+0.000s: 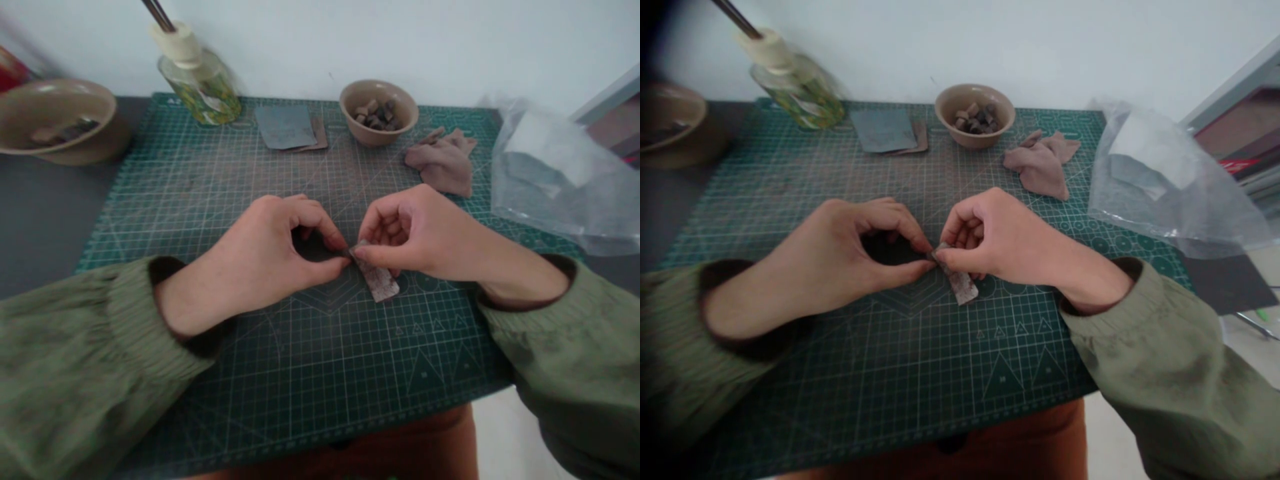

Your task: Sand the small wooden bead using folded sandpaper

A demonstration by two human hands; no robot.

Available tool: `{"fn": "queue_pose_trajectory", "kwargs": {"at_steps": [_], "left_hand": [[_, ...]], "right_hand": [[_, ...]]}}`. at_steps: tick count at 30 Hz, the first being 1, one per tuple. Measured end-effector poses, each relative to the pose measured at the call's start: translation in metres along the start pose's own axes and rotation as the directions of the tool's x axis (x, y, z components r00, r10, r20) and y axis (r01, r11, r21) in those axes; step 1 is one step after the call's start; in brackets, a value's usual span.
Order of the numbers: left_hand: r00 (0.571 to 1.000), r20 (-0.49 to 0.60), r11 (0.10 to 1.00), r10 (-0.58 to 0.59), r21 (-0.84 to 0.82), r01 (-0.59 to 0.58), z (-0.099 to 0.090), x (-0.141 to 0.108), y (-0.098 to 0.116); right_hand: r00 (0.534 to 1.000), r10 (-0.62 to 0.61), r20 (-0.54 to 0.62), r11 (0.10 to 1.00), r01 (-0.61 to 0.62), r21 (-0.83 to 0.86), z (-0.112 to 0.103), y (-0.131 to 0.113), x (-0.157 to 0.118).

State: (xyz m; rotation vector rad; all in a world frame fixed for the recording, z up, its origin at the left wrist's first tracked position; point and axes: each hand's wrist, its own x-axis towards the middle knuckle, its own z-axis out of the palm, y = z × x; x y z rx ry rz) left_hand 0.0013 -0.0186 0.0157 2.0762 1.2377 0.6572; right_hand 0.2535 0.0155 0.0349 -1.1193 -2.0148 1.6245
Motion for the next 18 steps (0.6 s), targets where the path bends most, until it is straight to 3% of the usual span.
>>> {"fn": "queue_pose_trajectory", "kwargs": {"at_steps": [18], "left_hand": [[1.0, -0.013, 1.0, -0.007, 0.001, 0.007, 0.0012, -0.0005, 0.0]], "right_hand": [[1.0, 0.003, -0.024, 1.0, -0.002, 0.023, 0.0009, 0.0004, 0.0019]]}}
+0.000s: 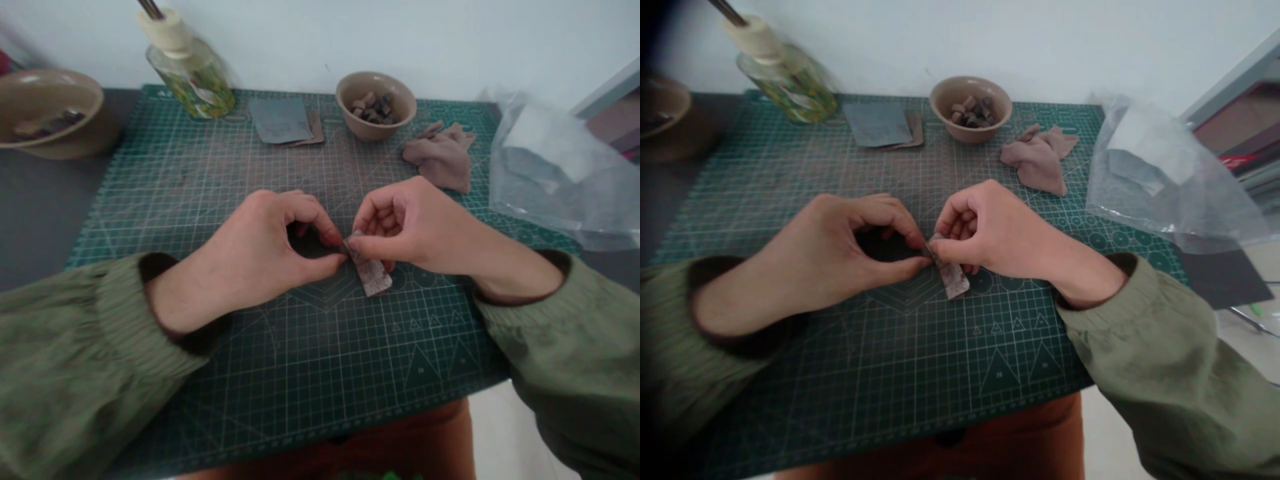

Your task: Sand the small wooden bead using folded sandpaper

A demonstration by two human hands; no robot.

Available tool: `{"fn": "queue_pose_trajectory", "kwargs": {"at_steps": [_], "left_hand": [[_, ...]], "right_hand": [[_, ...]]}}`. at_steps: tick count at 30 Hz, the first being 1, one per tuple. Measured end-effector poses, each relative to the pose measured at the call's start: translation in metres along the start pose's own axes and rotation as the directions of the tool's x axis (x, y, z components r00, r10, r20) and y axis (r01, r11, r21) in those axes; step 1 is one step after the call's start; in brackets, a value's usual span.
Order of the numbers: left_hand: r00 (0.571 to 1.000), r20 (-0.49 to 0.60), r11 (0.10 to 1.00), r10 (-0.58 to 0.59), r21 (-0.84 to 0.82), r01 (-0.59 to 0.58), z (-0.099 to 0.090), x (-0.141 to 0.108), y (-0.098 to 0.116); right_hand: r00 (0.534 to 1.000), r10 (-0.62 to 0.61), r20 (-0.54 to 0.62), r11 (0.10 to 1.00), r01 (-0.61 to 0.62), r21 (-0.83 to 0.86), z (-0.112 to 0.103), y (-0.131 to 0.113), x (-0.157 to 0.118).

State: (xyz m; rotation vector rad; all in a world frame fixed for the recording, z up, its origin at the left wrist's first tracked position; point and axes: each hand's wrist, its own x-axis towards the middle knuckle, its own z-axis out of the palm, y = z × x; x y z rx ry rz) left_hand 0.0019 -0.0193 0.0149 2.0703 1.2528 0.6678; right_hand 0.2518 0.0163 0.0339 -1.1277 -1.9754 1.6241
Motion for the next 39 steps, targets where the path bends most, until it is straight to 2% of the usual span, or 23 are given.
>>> {"fn": "queue_pose_trajectory", "kwargs": {"at_steps": [2, 9, 24, 29, 39], "left_hand": [[1.0, 0.005, 1.0, -0.002, -0.004, 0.002, 0.0004, 0.0001, 0.0], [0.999, 0.028, 1.0, -0.029, 0.009, 0.029, -0.0011, 0.0, 0.0017], [1.0, 0.025, 1.0, -0.012, 0.014, 0.011, -0.0004, -0.0009, 0.0004], [1.0, 0.02, 1.0, -0.007, 0.009, 0.007, -0.0008, -0.0013, 0.0001], [1.0, 0.02, 1.0, -0.02, 0.011, 0.02, -0.0016, -0.0007, -0.0011]], "right_hand": [[0.999, 0.023, 0.039, 1.0, -0.023, -0.002, -0.0019, 0.0013, 0.0002], [0.997, 0.036, 0.066, 0.999, -0.035, -0.022, -0.0076, 0.0022, 0.0003], [1.0, 0.005, 0.0, 0.999, -0.005, -0.039, -0.0029, 0.0015, 0.0006], [0.996, 0.033, 0.078, 0.999, -0.031, -0.021, -0.0024, -0.0005, -0.001], [1.0, 0.007, 0.025, 1.0, -0.007, 0.018, -0.0035, 0.0015, 0.0015]]}}
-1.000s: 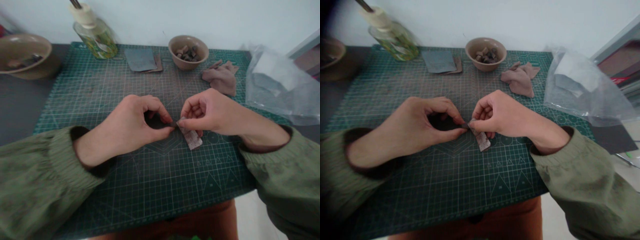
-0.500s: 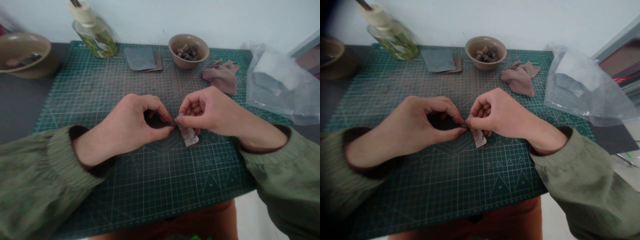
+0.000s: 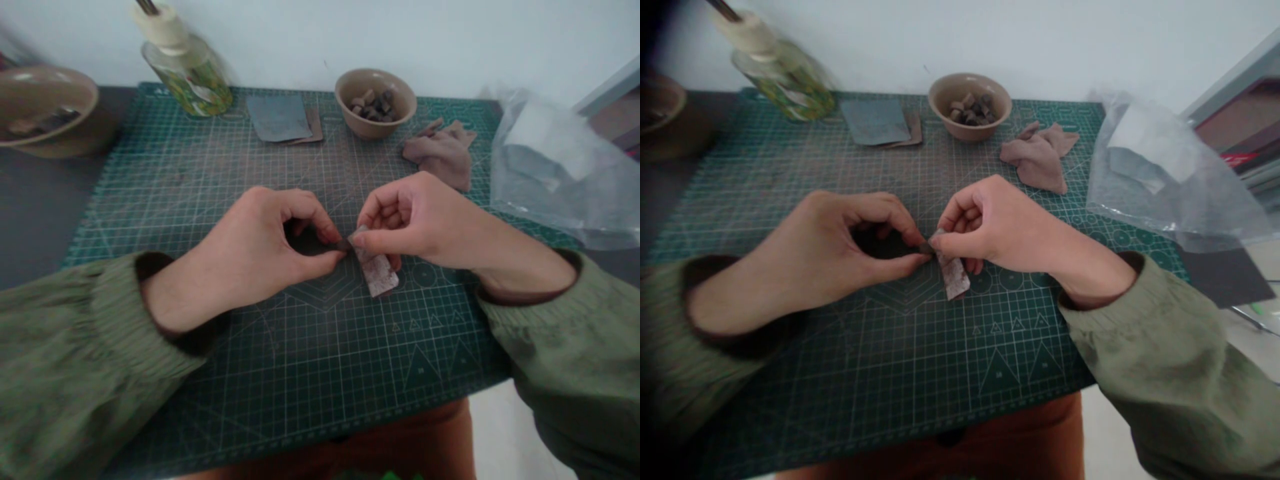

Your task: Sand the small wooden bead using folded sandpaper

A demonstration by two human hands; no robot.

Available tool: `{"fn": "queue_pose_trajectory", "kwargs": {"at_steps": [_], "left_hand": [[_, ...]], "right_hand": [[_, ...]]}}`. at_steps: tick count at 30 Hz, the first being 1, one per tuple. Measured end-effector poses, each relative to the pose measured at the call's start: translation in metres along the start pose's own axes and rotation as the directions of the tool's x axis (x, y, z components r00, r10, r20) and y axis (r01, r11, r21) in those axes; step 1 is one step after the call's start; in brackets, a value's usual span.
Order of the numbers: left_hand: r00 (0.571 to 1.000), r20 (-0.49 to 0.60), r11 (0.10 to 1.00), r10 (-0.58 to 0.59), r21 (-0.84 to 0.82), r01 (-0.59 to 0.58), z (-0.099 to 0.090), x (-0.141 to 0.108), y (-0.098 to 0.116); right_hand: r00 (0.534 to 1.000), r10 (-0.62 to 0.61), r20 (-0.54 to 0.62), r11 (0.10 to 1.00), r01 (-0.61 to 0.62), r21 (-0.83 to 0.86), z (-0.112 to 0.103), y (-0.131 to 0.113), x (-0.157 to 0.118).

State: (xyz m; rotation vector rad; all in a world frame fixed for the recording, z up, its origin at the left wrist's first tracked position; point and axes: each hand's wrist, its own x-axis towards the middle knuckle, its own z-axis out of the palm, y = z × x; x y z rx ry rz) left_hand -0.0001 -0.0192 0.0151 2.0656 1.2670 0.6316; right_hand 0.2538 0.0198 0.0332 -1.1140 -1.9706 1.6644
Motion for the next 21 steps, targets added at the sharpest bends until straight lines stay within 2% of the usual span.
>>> {"fn": "queue_pose_trajectory", "kwargs": {"at_steps": [9, 13, 21], "left_hand": [[1.0, -0.006, 1.0, -0.003, 0.013, 0.003, -0.0006, 0.0006, 0.0009], [1.0, 0.002, 1.0, -0.016, 0.016, 0.016, -0.0007, 0.0005, 0.0012], [1.0, 0.007, 1.0, -0.017, -0.004, 0.017, 0.0003, 0.0009, 0.0021]], "right_hand": [[0.999, 0.008, -0.035, 1.0, -0.008, 0.011, 0.0019, 0.0008, 0.0016], [1.0, 0.022, -0.001, 1.0, -0.022, 0.005, 0.0019, 0.001, 0.0012], [0.999, 0.041, -0.012, 0.998, -0.041, -0.042, -0.0007, -0.0016, 0.0003]]}}
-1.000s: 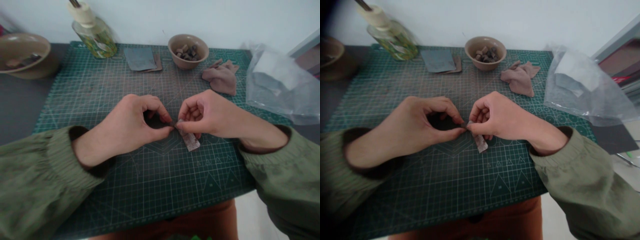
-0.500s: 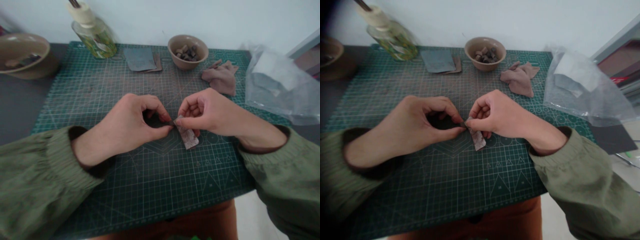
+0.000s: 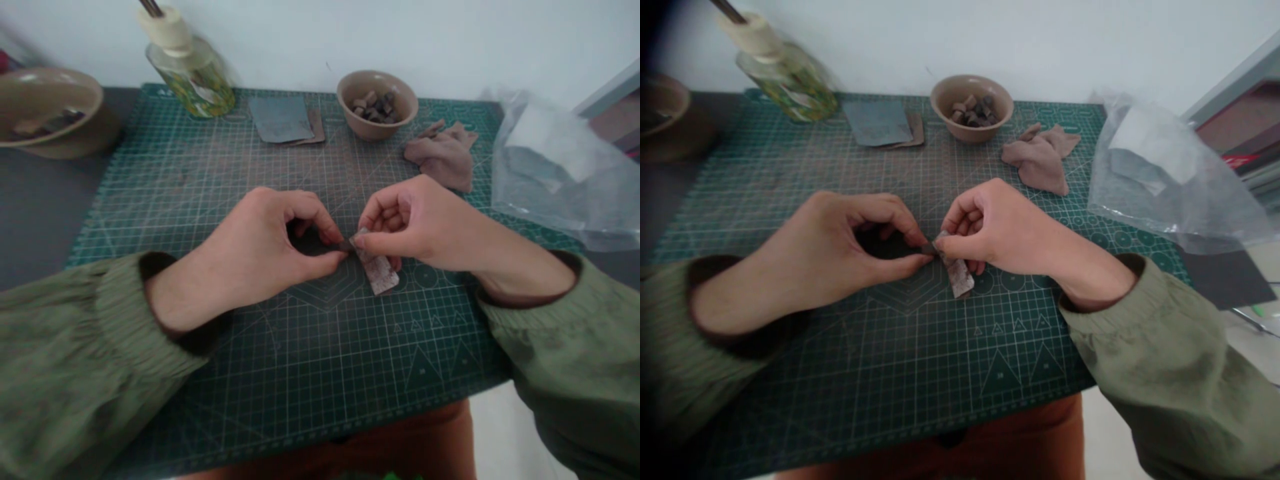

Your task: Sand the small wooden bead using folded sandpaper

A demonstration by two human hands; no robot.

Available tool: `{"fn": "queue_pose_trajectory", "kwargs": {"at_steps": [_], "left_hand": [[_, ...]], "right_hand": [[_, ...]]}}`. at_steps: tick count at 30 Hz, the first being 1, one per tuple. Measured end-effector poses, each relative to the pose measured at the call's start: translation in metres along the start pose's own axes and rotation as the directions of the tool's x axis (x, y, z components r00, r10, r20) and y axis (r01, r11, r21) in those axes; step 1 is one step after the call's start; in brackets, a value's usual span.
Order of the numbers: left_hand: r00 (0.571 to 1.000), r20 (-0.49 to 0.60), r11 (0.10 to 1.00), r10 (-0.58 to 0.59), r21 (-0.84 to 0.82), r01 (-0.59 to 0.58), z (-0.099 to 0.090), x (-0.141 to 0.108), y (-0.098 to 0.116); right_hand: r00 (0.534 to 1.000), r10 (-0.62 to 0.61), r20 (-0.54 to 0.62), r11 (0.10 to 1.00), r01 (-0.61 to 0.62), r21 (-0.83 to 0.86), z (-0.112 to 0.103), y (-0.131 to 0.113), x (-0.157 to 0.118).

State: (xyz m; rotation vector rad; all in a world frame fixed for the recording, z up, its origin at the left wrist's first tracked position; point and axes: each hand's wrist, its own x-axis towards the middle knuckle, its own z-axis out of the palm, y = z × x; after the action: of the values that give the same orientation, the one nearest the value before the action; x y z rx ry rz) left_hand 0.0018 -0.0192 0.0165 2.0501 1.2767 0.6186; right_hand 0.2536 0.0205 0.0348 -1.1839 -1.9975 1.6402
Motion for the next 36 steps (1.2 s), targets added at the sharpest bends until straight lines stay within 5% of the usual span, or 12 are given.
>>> {"fn": "queue_pose_trajectory", "kwargs": {"at_steps": [16, 36], "left_hand": [[1.0, -0.001, 1.0, 0.009, -0.003, -0.009, -0.0007, 0.0002, -0.0007], [1.0, 0.007, 1.0, 0.01, -0.02, -0.01, -0.0006, 0.0009, -0.0008]], "right_hand": [[0.999, 0.017, 0.05, 1.0, -0.018, 0.02, 0.0022, -0.0011, -0.0015], [1.0, -0.003, -0.022, 1.0, 0.003, -0.001, -0.0042, -0.0001, -0.0026]]}}
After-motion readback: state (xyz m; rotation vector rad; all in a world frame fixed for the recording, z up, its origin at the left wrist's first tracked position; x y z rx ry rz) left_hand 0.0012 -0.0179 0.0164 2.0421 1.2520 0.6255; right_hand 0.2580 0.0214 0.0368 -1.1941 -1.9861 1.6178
